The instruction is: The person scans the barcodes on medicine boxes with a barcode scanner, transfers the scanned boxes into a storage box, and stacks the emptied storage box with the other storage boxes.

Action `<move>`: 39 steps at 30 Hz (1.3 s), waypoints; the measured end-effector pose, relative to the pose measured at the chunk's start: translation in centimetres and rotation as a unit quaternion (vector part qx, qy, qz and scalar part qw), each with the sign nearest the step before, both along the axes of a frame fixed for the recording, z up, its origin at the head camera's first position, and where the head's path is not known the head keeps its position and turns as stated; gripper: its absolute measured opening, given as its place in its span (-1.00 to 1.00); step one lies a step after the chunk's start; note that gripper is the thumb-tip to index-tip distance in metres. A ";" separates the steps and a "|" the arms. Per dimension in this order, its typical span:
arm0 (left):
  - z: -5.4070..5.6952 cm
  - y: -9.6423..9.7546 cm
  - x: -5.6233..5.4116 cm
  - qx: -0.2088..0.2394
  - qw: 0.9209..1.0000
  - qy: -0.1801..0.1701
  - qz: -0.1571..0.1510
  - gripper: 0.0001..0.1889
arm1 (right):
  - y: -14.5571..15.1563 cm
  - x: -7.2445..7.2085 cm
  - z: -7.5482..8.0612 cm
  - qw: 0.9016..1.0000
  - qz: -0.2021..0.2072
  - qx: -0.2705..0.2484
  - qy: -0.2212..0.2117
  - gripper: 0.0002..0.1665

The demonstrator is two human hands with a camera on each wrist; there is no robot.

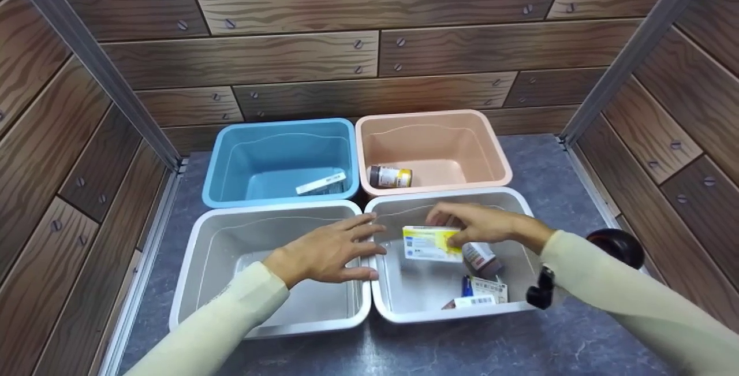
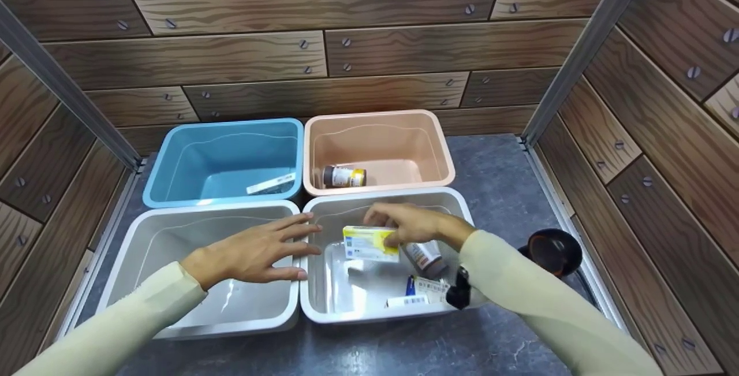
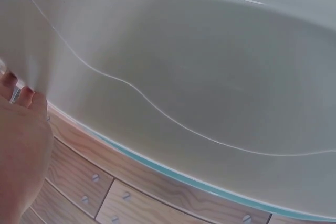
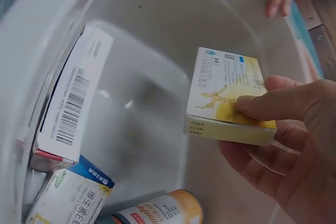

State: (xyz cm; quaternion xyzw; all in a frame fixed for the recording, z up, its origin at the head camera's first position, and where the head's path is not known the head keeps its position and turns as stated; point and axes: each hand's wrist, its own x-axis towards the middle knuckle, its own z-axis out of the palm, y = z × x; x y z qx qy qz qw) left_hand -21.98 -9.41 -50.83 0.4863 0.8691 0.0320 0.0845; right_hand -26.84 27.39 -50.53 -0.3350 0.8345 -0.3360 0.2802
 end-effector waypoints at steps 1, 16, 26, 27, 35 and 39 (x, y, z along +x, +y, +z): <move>0.0 0.0 0.0 -0.002 1.000 -0.001 0.002 -0.32 | 0.3 0.2 0.4 1.000 -0.010 -0.008 0.004 -0.37; -0.1 -0.1 0.0 0.006 1.000 -0.005 -0.001 -0.33 | 5.9 4.7 2.8 0.956 -0.197 -0.165 0.144 -0.70; 0.0 -0.1 -0.2 0.012 1.000 -0.017 0.003 -0.33 | 10.7 7.5 2.3 0.890 -0.366 -0.231 0.143 -0.62; 0.0 0.0 -0.2 0.012 1.000 -0.018 0.002 -0.33 | 11.5 7.8 2.1 0.880 -0.386 -0.240 0.138 -0.61; -0.1 0.0 0.0 0.019 1.000 -0.014 -0.001 -0.34 | 17.4 11.3 -1.3 0.816 -0.528 -0.206 0.115 -0.68; 0.0 -0.1 0.1 0.021 1.000 -0.014 0.000 -0.34 | 18.7 13.2 -3.4 0.776 -0.564 -0.282 0.019 -0.69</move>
